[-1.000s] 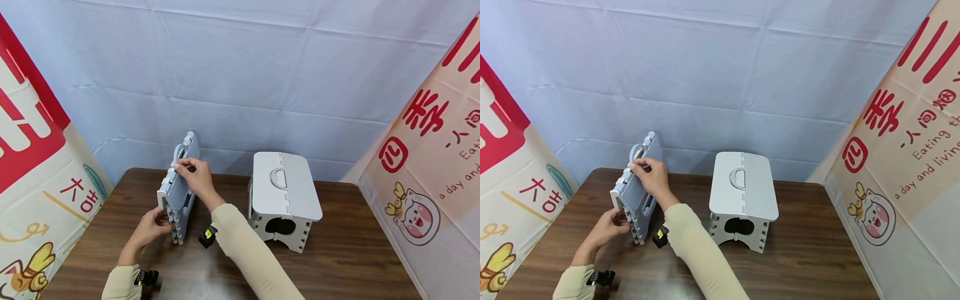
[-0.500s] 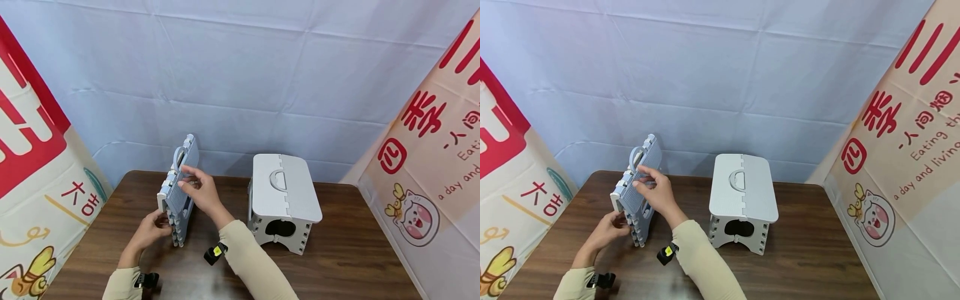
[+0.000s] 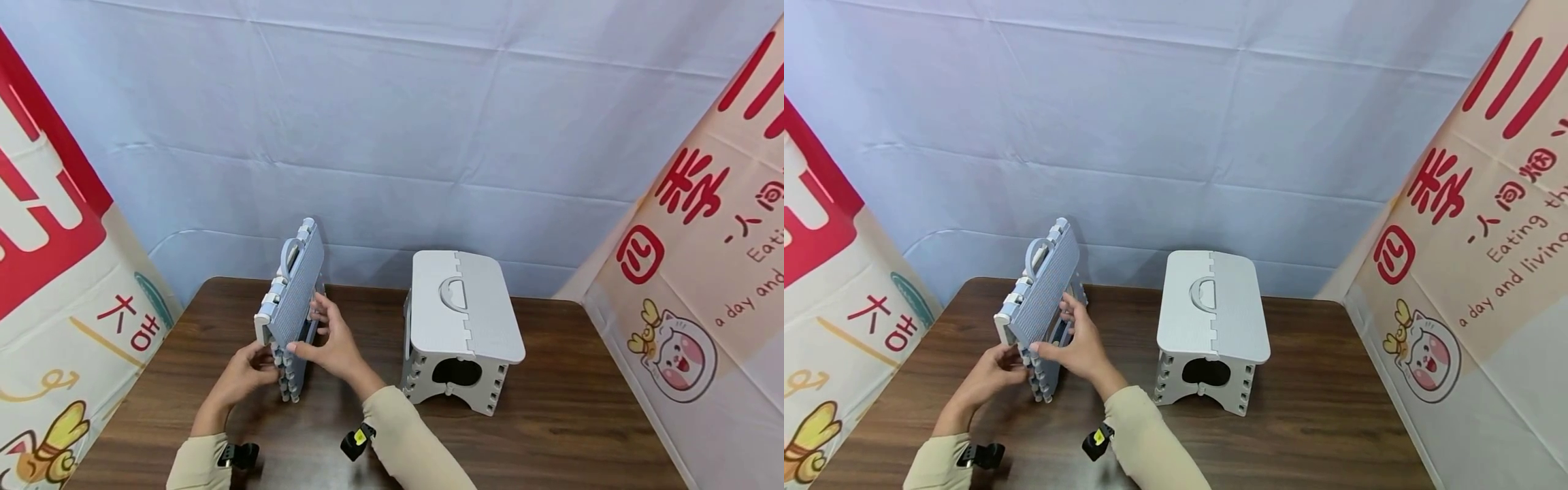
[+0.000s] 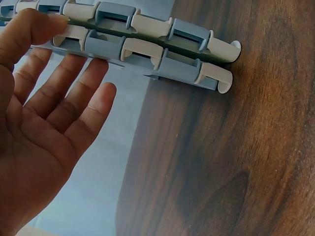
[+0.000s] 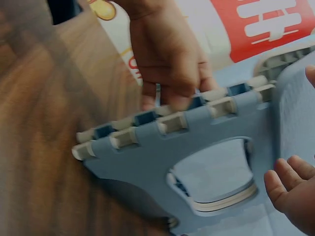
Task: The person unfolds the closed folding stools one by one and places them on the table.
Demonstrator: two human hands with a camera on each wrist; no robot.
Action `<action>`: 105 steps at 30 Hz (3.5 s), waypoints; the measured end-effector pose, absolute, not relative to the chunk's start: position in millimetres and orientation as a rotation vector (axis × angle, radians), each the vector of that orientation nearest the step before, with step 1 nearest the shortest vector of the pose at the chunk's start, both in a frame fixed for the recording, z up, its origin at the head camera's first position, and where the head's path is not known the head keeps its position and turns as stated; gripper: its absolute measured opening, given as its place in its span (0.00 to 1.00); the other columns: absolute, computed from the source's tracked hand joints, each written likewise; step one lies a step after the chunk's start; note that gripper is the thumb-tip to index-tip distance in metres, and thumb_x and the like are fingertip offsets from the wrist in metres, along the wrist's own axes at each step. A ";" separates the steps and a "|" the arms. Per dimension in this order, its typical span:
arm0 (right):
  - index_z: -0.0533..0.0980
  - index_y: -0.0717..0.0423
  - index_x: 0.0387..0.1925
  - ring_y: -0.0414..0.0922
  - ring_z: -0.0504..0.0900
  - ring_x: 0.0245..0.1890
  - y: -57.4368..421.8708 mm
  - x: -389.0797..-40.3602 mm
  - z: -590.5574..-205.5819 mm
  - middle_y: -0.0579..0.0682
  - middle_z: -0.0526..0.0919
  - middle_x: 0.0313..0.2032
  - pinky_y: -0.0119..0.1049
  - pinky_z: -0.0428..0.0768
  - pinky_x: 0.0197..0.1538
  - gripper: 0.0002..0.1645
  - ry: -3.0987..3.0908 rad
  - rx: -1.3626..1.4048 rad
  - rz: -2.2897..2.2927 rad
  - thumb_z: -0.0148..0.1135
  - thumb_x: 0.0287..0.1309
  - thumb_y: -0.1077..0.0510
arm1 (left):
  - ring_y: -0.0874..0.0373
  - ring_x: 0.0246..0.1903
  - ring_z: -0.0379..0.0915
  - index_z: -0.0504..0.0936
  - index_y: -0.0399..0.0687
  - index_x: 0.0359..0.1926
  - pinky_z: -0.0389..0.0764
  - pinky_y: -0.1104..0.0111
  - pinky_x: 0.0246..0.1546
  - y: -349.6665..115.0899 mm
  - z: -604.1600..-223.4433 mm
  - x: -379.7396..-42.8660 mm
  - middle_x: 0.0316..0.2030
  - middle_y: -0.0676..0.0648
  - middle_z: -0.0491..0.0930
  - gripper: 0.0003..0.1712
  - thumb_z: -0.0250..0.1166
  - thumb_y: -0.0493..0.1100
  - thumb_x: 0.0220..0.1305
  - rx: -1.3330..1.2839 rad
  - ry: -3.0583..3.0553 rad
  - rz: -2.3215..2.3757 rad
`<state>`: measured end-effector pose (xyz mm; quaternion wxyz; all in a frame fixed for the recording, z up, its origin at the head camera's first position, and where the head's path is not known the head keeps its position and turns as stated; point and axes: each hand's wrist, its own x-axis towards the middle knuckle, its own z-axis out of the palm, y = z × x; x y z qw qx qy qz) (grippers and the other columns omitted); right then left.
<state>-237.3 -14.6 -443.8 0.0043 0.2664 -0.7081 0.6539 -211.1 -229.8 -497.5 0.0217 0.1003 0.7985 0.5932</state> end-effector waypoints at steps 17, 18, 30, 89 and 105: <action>0.61 0.63 0.63 0.52 0.73 0.51 -28.7 -222.4 -478.3 0.57 0.74 0.51 0.51 0.71 0.50 0.43 -2.323 0.691 2.118 0.70 0.47 0.58 | 0.48 0.40 0.76 0.70 0.26 0.53 0.78 0.66 0.37 -229.4 -503.1 -210.6 0.42 0.33 0.77 0.27 0.65 0.25 0.50 0.323 2.441 1.877; 0.63 0.64 0.61 0.52 0.74 0.49 -29.7 -221.8 -479.2 0.56 0.75 0.49 0.52 0.71 0.49 0.41 -2.317 0.685 2.119 0.70 0.47 0.59 | 0.48 0.40 0.76 0.70 0.26 0.53 0.78 0.66 0.37 -229.5 -503.4 -210.4 0.42 0.33 0.77 0.27 0.65 0.25 0.50 0.324 2.440 1.875; 0.77 0.60 0.41 0.39 0.80 0.35 -44.3 -224.6 -482.4 0.45 0.81 0.34 0.31 0.78 0.36 0.25 -2.451 0.605 1.724 0.74 0.43 0.51 | 0.56 0.38 0.77 0.71 0.25 0.49 0.79 0.67 0.36 -230.7 -503.0 -208.5 0.42 0.33 0.77 0.22 0.65 0.24 0.51 0.370 2.419 1.921; 0.78 0.57 0.41 0.39 0.79 0.33 -23.3 -220.6 -488.4 0.44 0.81 0.33 0.33 0.78 0.35 0.18 -2.394 0.701 1.626 0.68 0.46 0.57 | 0.53 0.39 0.73 0.71 0.31 0.42 0.77 0.68 0.37 -225.1 -510.1 -205.4 0.37 0.40 0.74 0.16 0.61 0.23 0.51 0.379 2.596 1.971; 0.75 0.57 0.38 0.47 0.79 0.34 -18.9 -219.8 -486.7 0.45 0.78 0.31 0.28 0.75 0.34 0.19 -2.436 0.566 1.657 0.68 0.40 0.58 | 0.51 0.38 0.73 0.72 0.33 0.43 0.77 0.68 0.37 -231.5 -508.8 -206.5 0.37 0.41 0.74 0.16 0.63 0.25 0.53 0.388 2.614 1.909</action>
